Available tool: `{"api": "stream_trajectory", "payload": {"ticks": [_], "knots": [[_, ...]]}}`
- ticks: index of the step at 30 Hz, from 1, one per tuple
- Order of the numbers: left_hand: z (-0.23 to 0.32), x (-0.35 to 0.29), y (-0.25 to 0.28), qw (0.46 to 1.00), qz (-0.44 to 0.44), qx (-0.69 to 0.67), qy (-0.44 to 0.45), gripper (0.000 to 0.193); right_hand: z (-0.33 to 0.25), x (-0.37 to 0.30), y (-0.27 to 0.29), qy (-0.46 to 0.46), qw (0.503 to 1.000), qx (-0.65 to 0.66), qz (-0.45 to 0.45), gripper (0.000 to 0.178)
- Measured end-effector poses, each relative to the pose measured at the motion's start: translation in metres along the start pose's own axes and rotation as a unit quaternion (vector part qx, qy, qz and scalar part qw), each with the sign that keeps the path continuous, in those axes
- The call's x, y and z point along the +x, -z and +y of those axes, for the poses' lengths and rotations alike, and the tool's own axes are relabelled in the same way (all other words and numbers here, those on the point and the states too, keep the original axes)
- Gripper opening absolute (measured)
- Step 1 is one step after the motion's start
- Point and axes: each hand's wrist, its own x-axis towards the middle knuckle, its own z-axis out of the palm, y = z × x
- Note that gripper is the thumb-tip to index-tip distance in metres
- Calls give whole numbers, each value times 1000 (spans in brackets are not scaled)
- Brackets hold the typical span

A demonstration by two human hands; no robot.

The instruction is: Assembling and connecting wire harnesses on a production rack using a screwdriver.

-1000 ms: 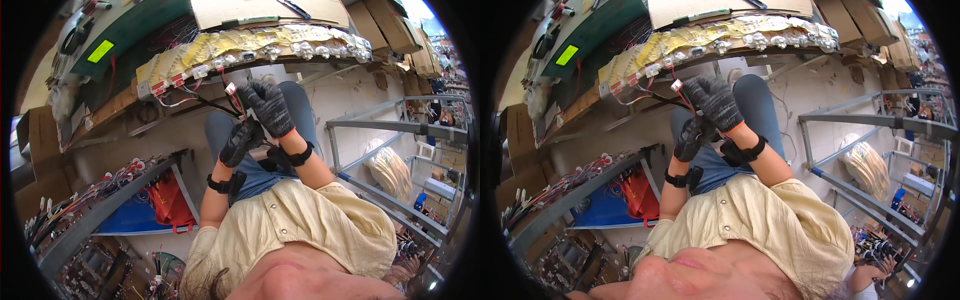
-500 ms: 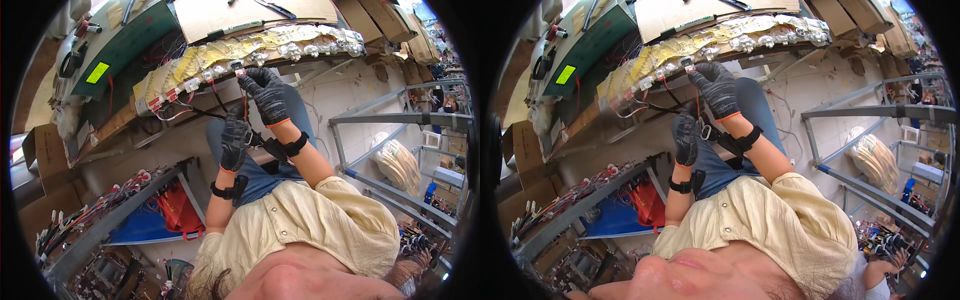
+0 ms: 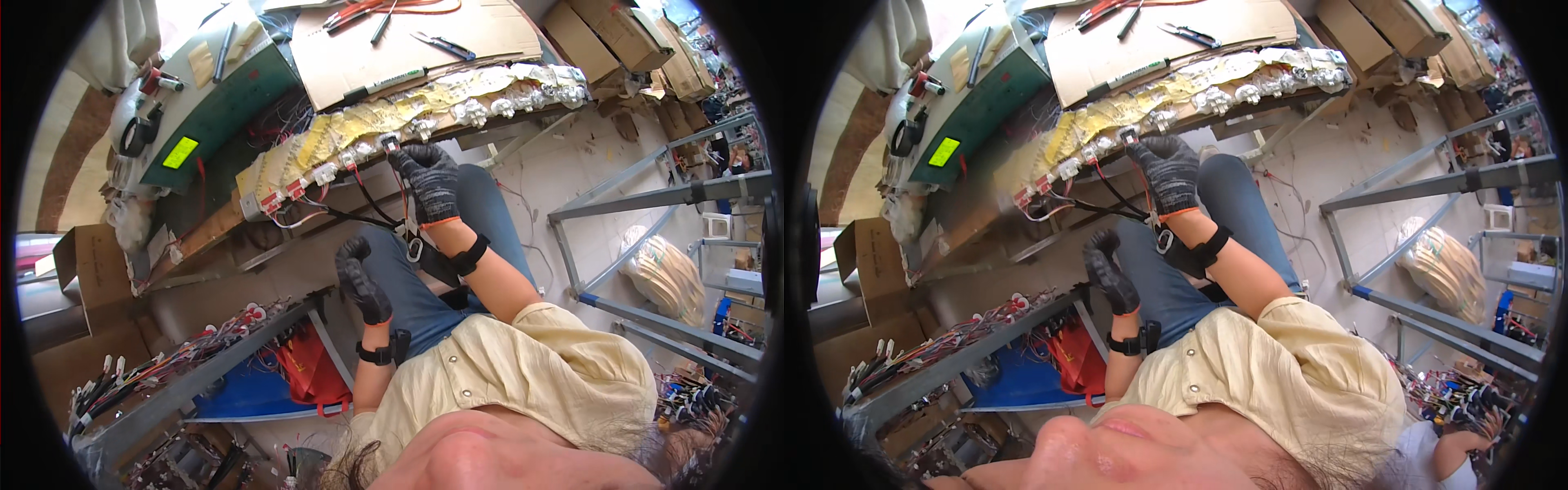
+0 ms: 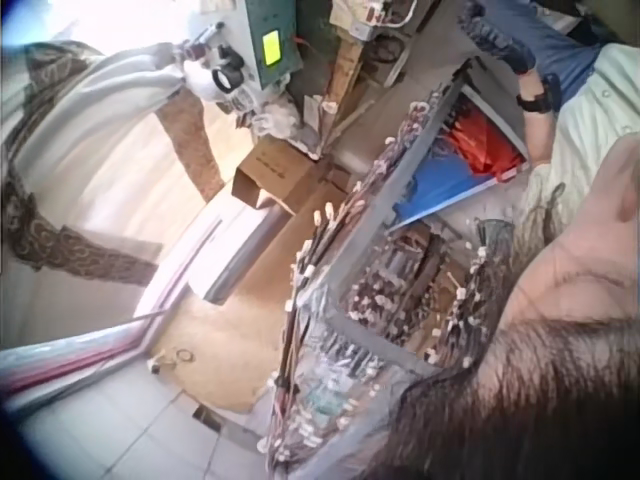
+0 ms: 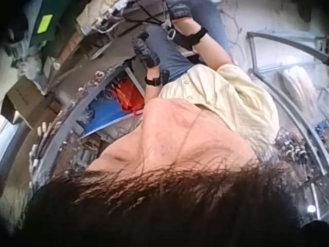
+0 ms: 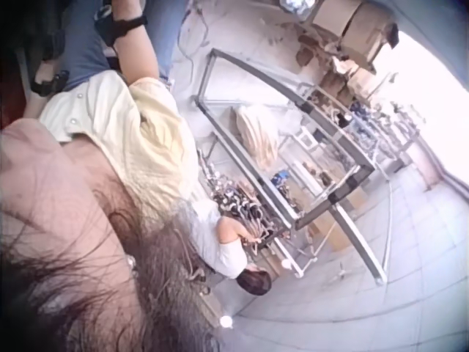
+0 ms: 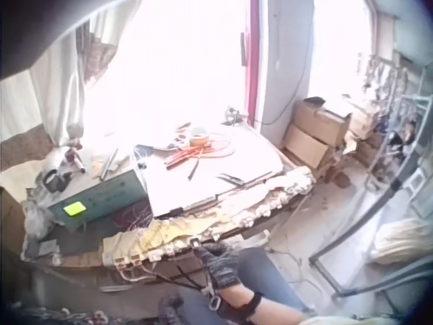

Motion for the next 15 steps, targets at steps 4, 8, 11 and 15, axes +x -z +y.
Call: {"api": "stream_trajectory", "payload": {"ticks": [4, 8, 11, 15], "knots": [[11, -27, -14, 733, -199, 549, -348, 33, -4, 25, 36, 53, 955, -260, -130, 22], [-2, -47, -82, 599, -535, 538, -254, 46, -78, 3, 123, 76, 842, -347, -407, 26], [-10, -74, -127, 385, -731, 562, -43, 47, -91, -32, 223, 79, 610, -408, -675, 32], [-16, -65, -133, 576, -694, 422, -91, 37, -87, -105, 258, -367, 751, -152, -527, 46]]}}
